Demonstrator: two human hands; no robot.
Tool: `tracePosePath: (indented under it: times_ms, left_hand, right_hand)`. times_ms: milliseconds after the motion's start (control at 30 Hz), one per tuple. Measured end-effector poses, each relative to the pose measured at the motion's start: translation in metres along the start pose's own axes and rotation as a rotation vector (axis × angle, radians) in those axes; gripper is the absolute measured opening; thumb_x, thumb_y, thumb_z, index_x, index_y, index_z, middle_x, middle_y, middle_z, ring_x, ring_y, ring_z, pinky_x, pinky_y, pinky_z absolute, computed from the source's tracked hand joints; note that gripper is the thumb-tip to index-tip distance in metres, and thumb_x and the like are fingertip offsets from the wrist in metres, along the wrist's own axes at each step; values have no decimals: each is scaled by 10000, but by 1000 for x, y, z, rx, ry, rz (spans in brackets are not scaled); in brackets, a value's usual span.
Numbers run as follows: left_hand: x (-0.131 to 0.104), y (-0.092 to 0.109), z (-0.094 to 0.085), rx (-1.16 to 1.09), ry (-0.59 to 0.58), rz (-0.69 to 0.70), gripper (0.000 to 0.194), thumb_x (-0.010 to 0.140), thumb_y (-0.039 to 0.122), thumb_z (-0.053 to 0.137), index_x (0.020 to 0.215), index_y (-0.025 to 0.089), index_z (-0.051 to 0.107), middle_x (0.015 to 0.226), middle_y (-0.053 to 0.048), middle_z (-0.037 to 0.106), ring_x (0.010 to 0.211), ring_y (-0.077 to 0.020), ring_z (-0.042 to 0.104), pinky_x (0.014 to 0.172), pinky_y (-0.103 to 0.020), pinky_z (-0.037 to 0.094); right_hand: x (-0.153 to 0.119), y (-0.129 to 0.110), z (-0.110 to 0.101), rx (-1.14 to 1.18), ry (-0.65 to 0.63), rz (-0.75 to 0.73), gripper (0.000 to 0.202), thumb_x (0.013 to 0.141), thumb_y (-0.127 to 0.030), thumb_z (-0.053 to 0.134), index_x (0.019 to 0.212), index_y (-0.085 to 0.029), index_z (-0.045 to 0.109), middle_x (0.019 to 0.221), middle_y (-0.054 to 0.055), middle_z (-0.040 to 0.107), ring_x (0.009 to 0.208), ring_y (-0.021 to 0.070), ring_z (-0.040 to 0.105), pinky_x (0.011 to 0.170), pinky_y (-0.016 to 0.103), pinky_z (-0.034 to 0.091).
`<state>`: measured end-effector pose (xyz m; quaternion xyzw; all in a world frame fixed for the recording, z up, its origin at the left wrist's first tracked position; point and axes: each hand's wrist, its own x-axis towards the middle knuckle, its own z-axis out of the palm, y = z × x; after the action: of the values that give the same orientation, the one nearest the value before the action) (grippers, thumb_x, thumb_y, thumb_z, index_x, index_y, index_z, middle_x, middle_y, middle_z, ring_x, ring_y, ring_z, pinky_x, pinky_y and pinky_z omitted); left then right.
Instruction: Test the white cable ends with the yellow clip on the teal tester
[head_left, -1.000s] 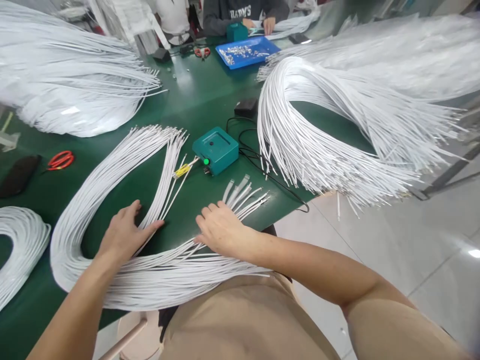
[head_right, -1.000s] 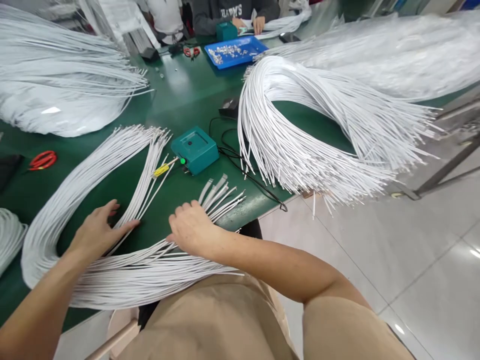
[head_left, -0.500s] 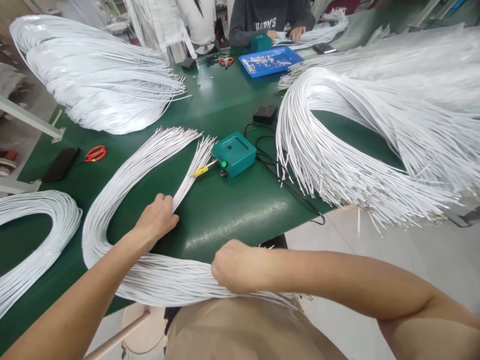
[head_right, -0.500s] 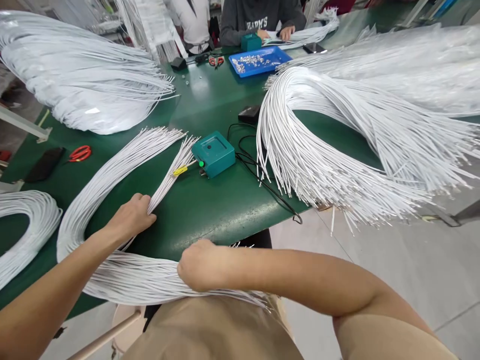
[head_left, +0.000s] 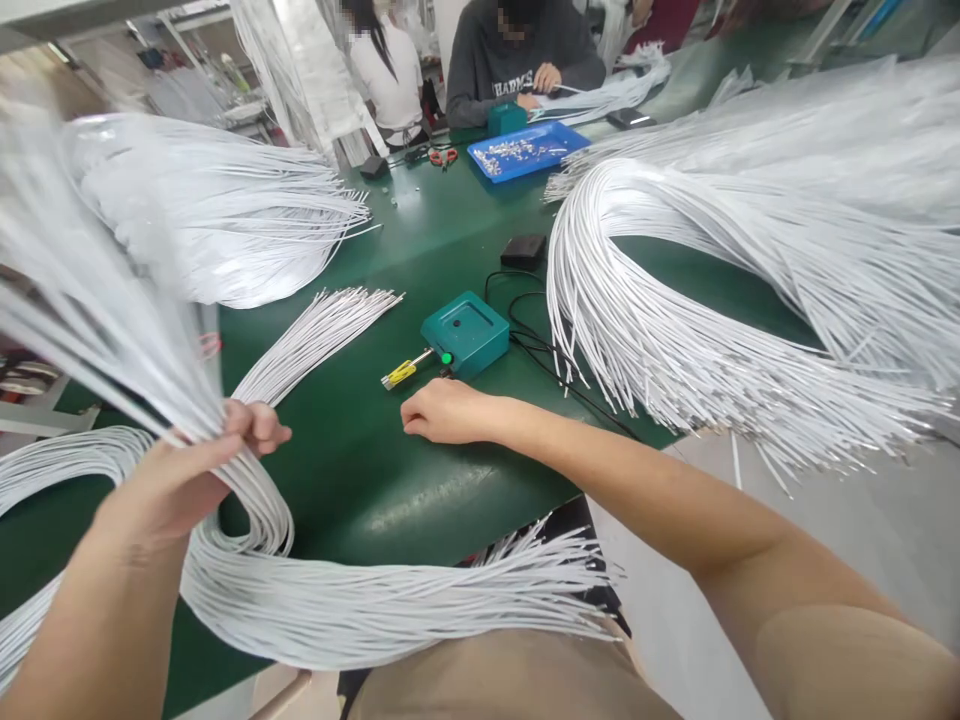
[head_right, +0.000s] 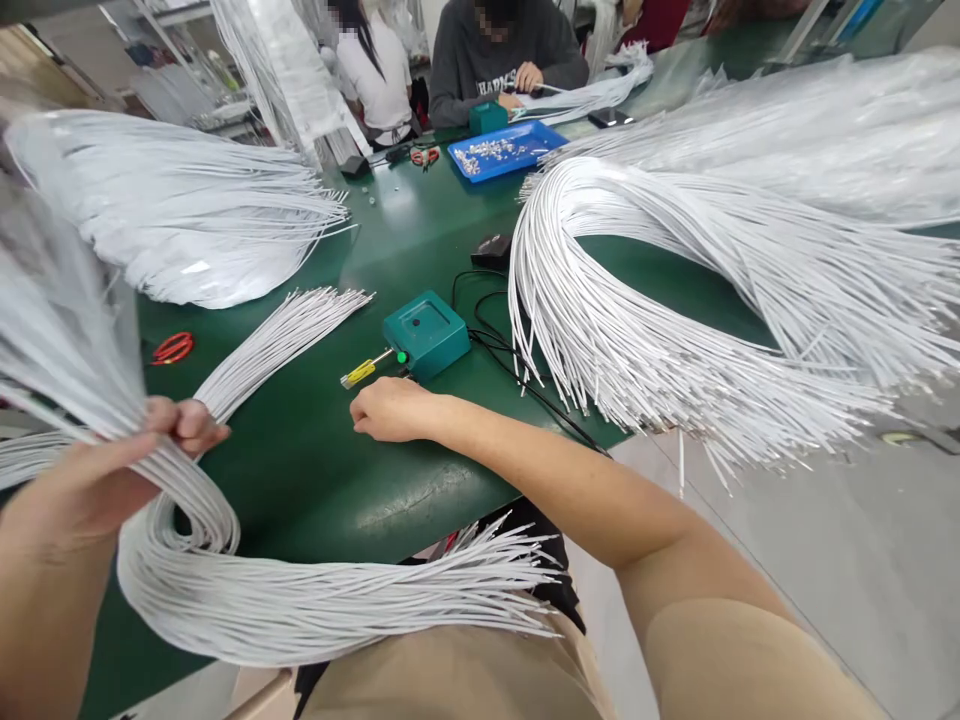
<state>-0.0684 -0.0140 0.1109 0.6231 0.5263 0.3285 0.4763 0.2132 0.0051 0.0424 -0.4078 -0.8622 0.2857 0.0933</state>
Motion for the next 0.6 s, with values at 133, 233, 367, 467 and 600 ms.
tracePosePath:
  times_ms: [133, 233, 367, 467, 600]
  left_hand:
    - [14, 32, 13, -561, -118, 177, 415, 549, 334, 852, 551, 200, 459, 470, 63, 389, 414, -51, 297, 530, -285, 471]
    - [26, 25, 47, -694, -164, 37, 273, 623, 335, 822, 702, 208, 593, 477, 65, 414, 408, -45, 331, 456, -223, 423]
    - [33, -15, 94, -819, 10, -249, 206, 720, 280, 773, 837, 172, 643, 722, 9, 605, 646, -80, 573, 694, -264, 550]
    - [31, -41, 108, -882, 87, -313, 213, 729, 232, 766, 908, 159, 676, 831, -9, 647, 755, -94, 620, 753, -267, 560]
    - [30, -58, 107, -781, 153, -311, 304, 664, 210, 814, 945, 153, 712, 823, -29, 697, 736, -117, 641, 761, -288, 553]
  right_hand:
    - [28, -9, 9, 196, 86, -85, 184, 863, -202, 523, 838, -169, 702, 836, 31, 702, 749, 139, 600, 672, 239, 387]
    - [48, -13, 14, 363, 235, -118, 185, 861, -165, 502, 840, -162, 686, 746, -2, 671, 712, 114, 580, 691, 220, 388]
    - [60, -10, 27, 589, 440, -56, 242, 900, -225, 439, 914, -158, 671, 743, -16, 638, 723, 111, 568, 690, 214, 401]
    - [59, -6, 39, 727, 513, 11, 285, 924, -272, 406, 1007, -174, 660, 796, -18, 644, 759, 107, 580, 736, 216, 429]
    - [54, -3, 46, 869, 501, 18, 319, 934, -388, 411, 1009, -190, 650, 897, 6, 659, 810, 119, 608, 730, 230, 472]
